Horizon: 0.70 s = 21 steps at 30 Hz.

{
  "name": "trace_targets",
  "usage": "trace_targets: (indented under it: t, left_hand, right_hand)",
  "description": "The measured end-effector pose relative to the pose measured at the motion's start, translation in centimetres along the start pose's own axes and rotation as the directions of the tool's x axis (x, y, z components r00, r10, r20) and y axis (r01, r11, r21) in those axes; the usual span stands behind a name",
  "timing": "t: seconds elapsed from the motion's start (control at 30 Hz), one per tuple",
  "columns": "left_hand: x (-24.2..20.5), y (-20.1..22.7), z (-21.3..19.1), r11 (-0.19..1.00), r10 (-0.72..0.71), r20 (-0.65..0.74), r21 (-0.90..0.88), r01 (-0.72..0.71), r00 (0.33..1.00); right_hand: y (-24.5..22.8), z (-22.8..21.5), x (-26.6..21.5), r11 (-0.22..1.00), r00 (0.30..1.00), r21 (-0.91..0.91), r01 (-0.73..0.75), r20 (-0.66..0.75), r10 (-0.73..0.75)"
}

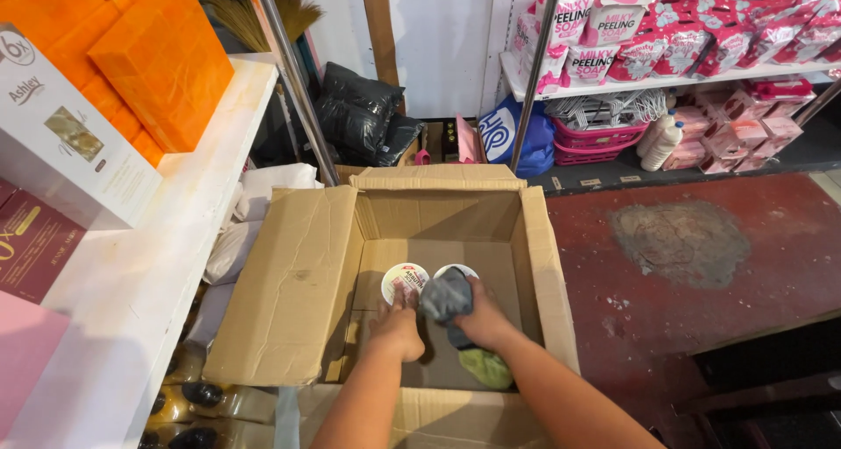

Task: The person takes white tubs of cream from a cardboard box, wipes each one with a cloth, and places them on a shelf. The person then picks up a notebook and pen and writes on the notebook.

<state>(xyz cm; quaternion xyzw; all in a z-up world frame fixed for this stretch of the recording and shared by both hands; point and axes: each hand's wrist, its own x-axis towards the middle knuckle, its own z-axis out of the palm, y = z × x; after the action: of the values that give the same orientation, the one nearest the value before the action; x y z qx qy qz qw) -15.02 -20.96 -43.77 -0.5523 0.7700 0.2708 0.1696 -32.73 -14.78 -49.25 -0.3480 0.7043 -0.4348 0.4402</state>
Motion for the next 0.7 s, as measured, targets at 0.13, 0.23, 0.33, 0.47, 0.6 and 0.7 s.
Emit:
trace_targets:
  t: [0.13, 0.23, 0.33, 0.47, 0.6, 0.7]
  left_hand:
    - [2.3, 0.3, 0.5, 0.986, -0.014, -0.014, 0.164, 0.017, 1.0]
    - [-1.3, 3.0, -3.6, 0.972, -0.039, -0.087, 0.229, 0.058, 0.995]
    - [-2.6, 4.1, -5.3, 0.967, -0.082, -0.093, 0.232, 0.102, 0.992]
    - [8.2, -0.2, 1.1, 0.98, -0.017, -0.241, 0.189, 0.064, 0.97]
    - [5.9, 0.4, -0.7, 0.991, -0.005, -0.337, 0.127, 0.051, 0.941]
    - [-1.6, 2.9, -5.8, 0.993, -0.085, -0.389, -0.106, 0.047, 0.917]
  right_hand:
    - [0.0, -0.2, -1.0, 0.803, 0.918, -0.463, 0.375, 0.066, -0.39]
    - [-3.3, -0.5, -3.3, 0.818, 0.964, -0.523, 0.241, 0.03, -0.265]
    - [-5.1, -0.7, -4.3, 0.842, 0.992, -0.538, 0.046, -0.076, -0.103]
    - [-4.6, -1.0, -3.2, 0.89, 0.94, -0.439, 0.126, -0.234, -0.249]
    - [-5.0, -1.0, -3.7, 0.92, 0.93, -0.351, 0.173, -0.25, -0.27]
    - [-5.8, -1.6, -4.5, 0.912, 0.91, -0.352, 0.212, -0.268, -0.315]
